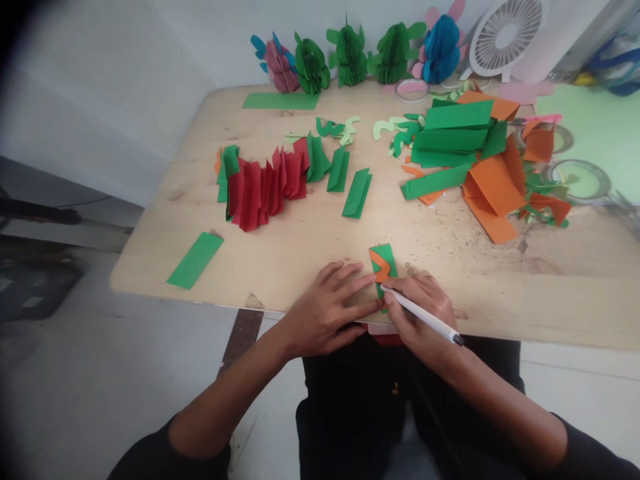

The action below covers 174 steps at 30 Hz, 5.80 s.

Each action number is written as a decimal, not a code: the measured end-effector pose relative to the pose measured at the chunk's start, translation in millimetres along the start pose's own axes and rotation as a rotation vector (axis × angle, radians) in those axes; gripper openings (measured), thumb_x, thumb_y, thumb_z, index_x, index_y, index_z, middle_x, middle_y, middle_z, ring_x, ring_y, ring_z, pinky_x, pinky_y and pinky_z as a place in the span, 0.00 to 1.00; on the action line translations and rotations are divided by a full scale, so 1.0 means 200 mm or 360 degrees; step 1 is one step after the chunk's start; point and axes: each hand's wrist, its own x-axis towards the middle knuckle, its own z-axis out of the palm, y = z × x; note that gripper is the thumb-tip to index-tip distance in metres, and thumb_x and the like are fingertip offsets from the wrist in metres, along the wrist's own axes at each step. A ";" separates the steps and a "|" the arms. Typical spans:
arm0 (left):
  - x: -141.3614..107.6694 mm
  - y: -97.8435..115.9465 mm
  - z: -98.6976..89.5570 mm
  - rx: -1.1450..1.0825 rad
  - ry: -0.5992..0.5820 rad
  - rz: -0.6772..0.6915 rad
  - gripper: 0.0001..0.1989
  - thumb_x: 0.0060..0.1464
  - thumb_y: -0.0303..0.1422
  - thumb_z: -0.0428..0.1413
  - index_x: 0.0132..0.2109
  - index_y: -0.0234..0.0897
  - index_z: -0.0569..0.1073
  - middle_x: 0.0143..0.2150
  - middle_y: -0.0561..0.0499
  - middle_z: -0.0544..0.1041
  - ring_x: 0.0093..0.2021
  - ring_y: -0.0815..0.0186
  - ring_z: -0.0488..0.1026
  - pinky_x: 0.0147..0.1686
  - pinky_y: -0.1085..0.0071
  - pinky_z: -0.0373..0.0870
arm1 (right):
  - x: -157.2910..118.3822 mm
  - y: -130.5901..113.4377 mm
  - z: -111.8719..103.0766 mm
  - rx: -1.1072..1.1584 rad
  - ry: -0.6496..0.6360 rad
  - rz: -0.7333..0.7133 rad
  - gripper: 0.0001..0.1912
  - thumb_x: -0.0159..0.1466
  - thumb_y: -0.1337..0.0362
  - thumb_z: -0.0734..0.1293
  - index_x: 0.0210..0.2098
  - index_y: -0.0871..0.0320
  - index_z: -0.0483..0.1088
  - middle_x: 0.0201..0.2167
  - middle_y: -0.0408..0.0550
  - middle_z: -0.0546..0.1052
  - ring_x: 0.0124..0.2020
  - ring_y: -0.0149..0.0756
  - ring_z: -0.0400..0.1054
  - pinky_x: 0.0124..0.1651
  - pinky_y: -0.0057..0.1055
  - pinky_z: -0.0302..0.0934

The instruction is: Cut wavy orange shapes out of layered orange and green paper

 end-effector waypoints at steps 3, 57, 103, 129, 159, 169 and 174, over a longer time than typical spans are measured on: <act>0.00 0.00 0.00 -0.0003 0.0015 0.0005 0.23 0.64 0.43 0.48 0.64 0.48 0.63 0.66 0.46 0.62 0.66 0.49 0.55 0.64 0.46 0.49 | 0.00 0.00 -0.01 -0.0020 0.0002 0.0013 0.07 0.64 0.68 0.63 0.40 0.54 0.71 0.30 0.45 0.78 0.31 0.35 0.71 0.36 0.36 0.64; 0.00 0.01 0.00 0.0013 -0.0002 -0.0014 0.21 0.63 0.42 0.49 0.61 0.48 0.67 0.68 0.49 0.60 0.67 0.48 0.52 0.64 0.46 0.48 | -0.07 0.02 -0.05 -0.0069 0.0056 0.0016 0.06 0.64 0.70 0.63 0.38 0.54 0.70 0.29 0.44 0.77 0.30 0.35 0.70 0.35 0.35 0.64; 0.01 0.01 -0.01 0.0030 -0.0026 0.0007 0.22 0.63 0.40 0.50 0.63 0.49 0.64 0.68 0.49 0.60 0.67 0.48 0.52 0.65 0.46 0.47 | -0.05 0.01 -0.04 0.0048 -0.0059 0.0042 0.05 0.65 0.66 0.63 0.34 0.54 0.70 0.28 0.43 0.78 0.31 0.34 0.71 0.36 0.34 0.63; 0.00 0.01 -0.01 0.0035 -0.0029 0.0008 0.21 0.63 0.41 0.50 0.63 0.50 0.65 0.68 0.48 0.60 0.67 0.48 0.52 0.64 0.45 0.49 | -0.05 0.01 -0.04 0.0011 -0.0066 0.0065 0.05 0.65 0.66 0.63 0.33 0.53 0.70 0.27 0.44 0.77 0.30 0.36 0.70 0.36 0.36 0.62; 0.00 0.01 0.00 0.0017 0.0009 -0.0001 0.20 0.63 0.40 0.50 0.61 0.49 0.67 0.68 0.49 0.60 0.67 0.49 0.53 0.64 0.46 0.49 | -0.06 0.04 -0.04 -0.0047 0.0036 0.0117 0.05 0.64 0.65 0.64 0.34 0.53 0.71 0.29 0.44 0.79 0.31 0.37 0.72 0.37 0.37 0.64; 0.00 0.01 0.00 0.0021 0.0011 -0.0002 0.20 0.64 0.41 0.49 0.62 0.50 0.66 0.67 0.48 0.61 0.67 0.49 0.53 0.64 0.46 0.49 | -0.05 0.03 -0.05 -0.0074 0.0032 0.0058 0.05 0.64 0.66 0.63 0.34 0.53 0.71 0.27 0.44 0.78 0.30 0.36 0.71 0.35 0.36 0.63; 0.00 0.01 0.00 0.0014 0.0008 0.0003 0.19 0.65 0.41 0.48 0.60 0.49 0.68 0.68 0.49 0.60 0.67 0.48 0.53 0.64 0.45 0.48 | -0.06 0.04 -0.04 -0.0094 0.0077 0.0123 0.05 0.64 0.65 0.63 0.34 0.53 0.71 0.28 0.45 0.79 0.31 0.37 0.72 0.36 0.37 0.64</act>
